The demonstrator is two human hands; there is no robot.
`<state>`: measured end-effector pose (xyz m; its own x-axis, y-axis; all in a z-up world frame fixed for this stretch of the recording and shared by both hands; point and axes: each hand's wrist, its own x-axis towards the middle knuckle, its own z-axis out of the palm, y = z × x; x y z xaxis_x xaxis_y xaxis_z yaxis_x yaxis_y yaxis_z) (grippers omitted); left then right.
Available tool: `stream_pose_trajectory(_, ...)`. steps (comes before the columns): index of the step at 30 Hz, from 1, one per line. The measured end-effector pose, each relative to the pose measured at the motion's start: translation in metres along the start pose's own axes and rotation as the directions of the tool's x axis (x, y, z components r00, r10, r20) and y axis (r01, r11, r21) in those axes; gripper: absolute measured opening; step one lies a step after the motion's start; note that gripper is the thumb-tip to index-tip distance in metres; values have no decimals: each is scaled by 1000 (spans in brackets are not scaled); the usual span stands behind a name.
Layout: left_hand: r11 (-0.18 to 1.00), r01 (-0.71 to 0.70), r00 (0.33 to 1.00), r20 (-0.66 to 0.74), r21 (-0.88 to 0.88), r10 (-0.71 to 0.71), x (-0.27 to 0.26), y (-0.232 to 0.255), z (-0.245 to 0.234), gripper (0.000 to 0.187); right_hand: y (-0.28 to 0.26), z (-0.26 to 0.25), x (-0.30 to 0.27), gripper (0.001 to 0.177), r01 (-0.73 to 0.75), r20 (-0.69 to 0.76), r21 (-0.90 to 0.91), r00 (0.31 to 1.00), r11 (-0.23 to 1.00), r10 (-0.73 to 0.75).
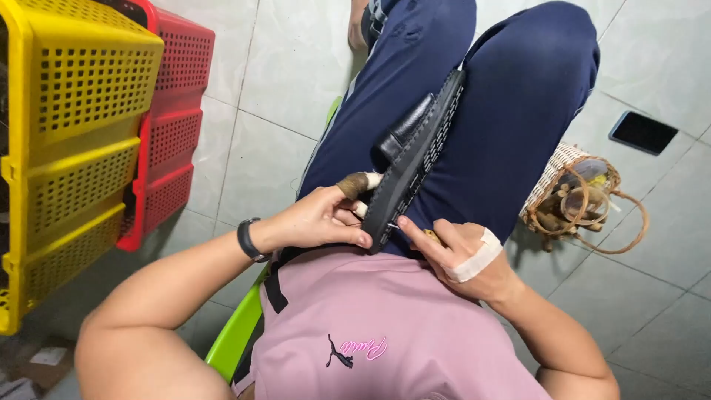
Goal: Hand-stitching the sole of a black shoe using a needle and thread while sitting in a workspace.
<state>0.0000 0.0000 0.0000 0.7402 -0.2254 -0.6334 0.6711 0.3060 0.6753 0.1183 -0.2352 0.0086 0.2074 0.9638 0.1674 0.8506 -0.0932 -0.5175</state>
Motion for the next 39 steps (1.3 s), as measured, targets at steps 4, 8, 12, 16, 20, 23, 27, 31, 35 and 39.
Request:
stream_pose_trajectory(4,1000,9,1000,1,9,-9,0,8,1,78,13,12,-6,34,65,-1,11,998,998,-65)
stream_pose_trajectory(8,997,55,998,32,-50,-53,0,8,-4,69,21,28,0,37,142,-71,190,989,971,-130)
stream_pose_trajectory(12,994,81,993,87,-79,-74,1,5,-9,67,26,37,5,38,170,-87,269,985,948,-152)
stream_pose_trajectory(16,990,94,989,125,-103,-81,4,6,-17,62,26,40,14,37,177,-74,310,984,934,-162)
stream_pose_trajectory(20,993,104,991,94,-60,-98,3,10,-19,57,20,37,17,40,198,-47,263,980,944,-192)
stream_pose_trajectory(23,995,88,994,68,-50,-85,5,9,-19,56,17,33,19,41,187,-12,240,982,953,-190)
stream_pose_trajectory(27,999,42,998,40,4,-42,9,-1,-18,56,14,32,24,43,198,1,196,979,960,-202)
stream_pose_trajectory(31,1000,-12,1000,15,-4,12,4,1,-13,57,12,33,29,40,224,-27,191,974,956,-223)
stream_pose_trajectory(35,985,-121,993,9,123,121,-8,20,-3,57,24,47,4,43,207,-93,330,978,921,-187)
stream_pose_trajectory(39,984,-145,988,-33,105,149,-15,29,1,51,31,81,-54,57,15,-205,483,974,875,96)
